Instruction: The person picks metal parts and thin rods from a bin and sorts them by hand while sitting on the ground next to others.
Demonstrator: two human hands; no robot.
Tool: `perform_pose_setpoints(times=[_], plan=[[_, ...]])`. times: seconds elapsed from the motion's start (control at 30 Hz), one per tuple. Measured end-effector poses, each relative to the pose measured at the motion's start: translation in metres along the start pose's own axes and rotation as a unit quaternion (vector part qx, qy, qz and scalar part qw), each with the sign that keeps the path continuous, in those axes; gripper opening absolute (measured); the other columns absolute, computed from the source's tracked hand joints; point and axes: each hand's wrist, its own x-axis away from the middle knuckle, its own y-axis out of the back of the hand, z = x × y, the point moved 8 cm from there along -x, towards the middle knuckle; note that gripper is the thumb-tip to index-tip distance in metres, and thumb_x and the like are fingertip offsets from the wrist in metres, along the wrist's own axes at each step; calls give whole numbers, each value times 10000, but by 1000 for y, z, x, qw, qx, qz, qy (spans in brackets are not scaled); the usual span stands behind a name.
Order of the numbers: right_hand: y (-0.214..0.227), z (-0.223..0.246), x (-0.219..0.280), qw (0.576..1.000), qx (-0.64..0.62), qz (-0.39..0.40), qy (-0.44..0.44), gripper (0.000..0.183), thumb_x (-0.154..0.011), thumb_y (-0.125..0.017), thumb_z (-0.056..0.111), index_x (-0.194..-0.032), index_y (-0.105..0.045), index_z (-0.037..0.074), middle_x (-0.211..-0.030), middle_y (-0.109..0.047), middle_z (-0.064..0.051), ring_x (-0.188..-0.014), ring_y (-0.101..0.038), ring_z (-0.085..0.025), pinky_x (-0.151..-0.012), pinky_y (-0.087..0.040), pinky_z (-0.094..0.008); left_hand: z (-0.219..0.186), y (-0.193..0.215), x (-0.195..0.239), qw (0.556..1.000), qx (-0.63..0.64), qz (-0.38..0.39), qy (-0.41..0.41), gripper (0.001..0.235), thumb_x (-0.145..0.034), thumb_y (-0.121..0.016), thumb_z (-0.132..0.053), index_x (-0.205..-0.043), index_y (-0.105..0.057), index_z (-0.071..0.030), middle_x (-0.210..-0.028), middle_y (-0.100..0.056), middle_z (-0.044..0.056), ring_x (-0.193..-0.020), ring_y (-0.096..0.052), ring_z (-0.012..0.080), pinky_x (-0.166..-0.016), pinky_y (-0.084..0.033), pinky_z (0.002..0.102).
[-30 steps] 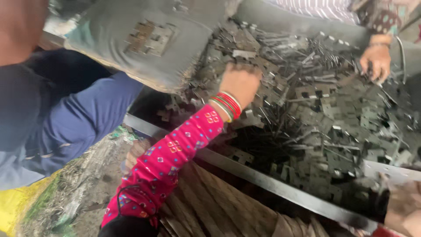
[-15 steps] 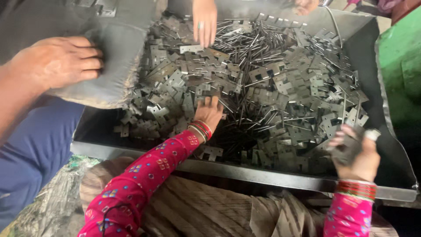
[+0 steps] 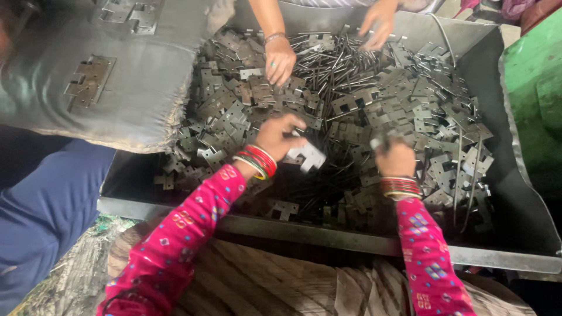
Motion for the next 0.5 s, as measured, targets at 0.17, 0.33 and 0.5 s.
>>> perform_pose_setpoints(times=[0.17, 0.33, 0.5], plan=[[55, -56, 17, 882, -436, -110, -140, 315, -973, -824, 267, -1036, -686, -10, -922, -681, -109, -797, -653, -373, -769, -545, -479, 49, 13, -2, 854, 469, 22, 225, 428, -791, -707, -36, -1219, -679, -35, -1192, -720, 68, -991, -753, 244, -857, -664, 459], [55, -25, 59, 486, -791, 92, -361, 380, -1009, -685, 324, -1190, -635, -6, -954, -657, -57, -846, -686, -184, -852, -607, -503, 39, -8, 3, 827, 502, -28, 250, 467, -793, -622, 25, -1260, -633, 45, -1068, -701, 198, -922, -746, 331, -797, -657, 494], [22, 50, 95, 546, -712, 192, -398, 341, -986, -592, 293, -1196, -630, 26, -1101, -728, -109, -925, -739, -233, -859, -567, -497, -4, -90, 41, 909, 343, 60, 230, 521, -864, -744, -177, -1312, -546, 2, -1149, -720, 232, -950, -747, 325, -750, -635, 404]])
